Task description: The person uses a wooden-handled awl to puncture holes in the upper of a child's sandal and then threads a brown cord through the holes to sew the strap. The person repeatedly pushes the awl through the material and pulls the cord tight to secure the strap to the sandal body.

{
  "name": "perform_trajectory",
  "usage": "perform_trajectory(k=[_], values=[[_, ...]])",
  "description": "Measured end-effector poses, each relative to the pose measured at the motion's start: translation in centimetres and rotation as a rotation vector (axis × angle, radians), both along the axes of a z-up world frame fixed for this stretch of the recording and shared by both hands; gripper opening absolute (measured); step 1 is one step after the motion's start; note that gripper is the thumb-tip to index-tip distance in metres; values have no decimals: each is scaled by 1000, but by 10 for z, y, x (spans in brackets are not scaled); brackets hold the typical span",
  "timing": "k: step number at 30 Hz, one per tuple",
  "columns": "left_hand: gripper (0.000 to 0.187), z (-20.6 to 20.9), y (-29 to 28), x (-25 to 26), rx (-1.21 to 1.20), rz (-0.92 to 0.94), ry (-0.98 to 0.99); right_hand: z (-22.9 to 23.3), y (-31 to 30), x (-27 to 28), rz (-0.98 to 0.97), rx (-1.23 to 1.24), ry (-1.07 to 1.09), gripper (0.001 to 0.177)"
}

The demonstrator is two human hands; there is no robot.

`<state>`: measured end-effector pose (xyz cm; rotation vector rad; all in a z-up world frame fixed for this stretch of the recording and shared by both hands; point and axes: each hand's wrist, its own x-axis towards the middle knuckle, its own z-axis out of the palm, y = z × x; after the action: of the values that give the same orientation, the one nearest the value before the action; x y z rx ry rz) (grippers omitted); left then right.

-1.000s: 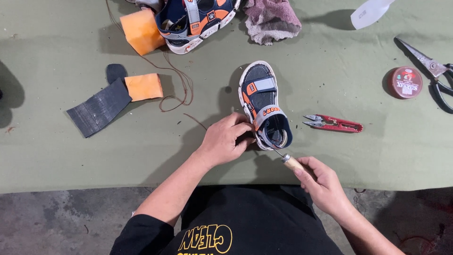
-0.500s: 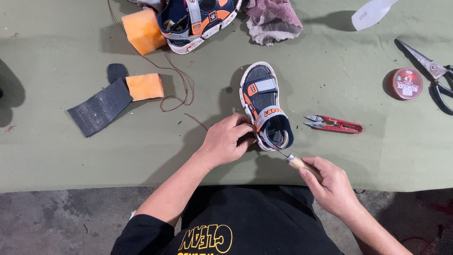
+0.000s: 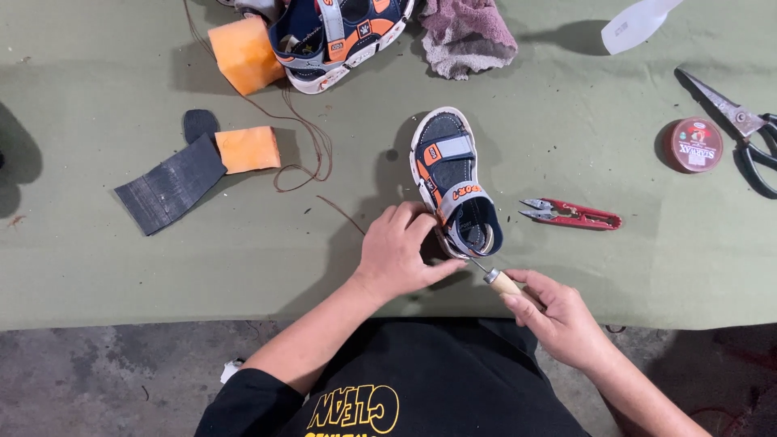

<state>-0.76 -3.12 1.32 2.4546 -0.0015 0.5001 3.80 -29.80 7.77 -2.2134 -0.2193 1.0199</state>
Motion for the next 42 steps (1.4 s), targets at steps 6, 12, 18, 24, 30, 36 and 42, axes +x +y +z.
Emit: perform_trajectory(k=[6, 12, 18, 24, 30, 36, 42], values=[[57, 4, -7, -5, -19, 92, -18, -18, -4, -9, -61, 130, -25, 48], [36, 7, 9, -11, -153, 42, 65, -24, 14, -22, -80, 298, -50, 46], [35, 9, 15, -22, -324, 148, 133, -29, 41, -30, -175, 486, 176, 48], [31, 6, 15, -26, -503, 246, 129, -24, 58, -28, -277, 620, 535, 51], [21, -6, 13, -26, -516, 262, 3, -45, 56, -33, -362, 728, 666, 49], [18, -7, 13, -28, -458, 253, -24, -54, 61, -40, -344, 738, 443, 30], [16, -5, 14, -28, -449, 251, 4, -52, 73, -42, -277, 528, 60, 31]])
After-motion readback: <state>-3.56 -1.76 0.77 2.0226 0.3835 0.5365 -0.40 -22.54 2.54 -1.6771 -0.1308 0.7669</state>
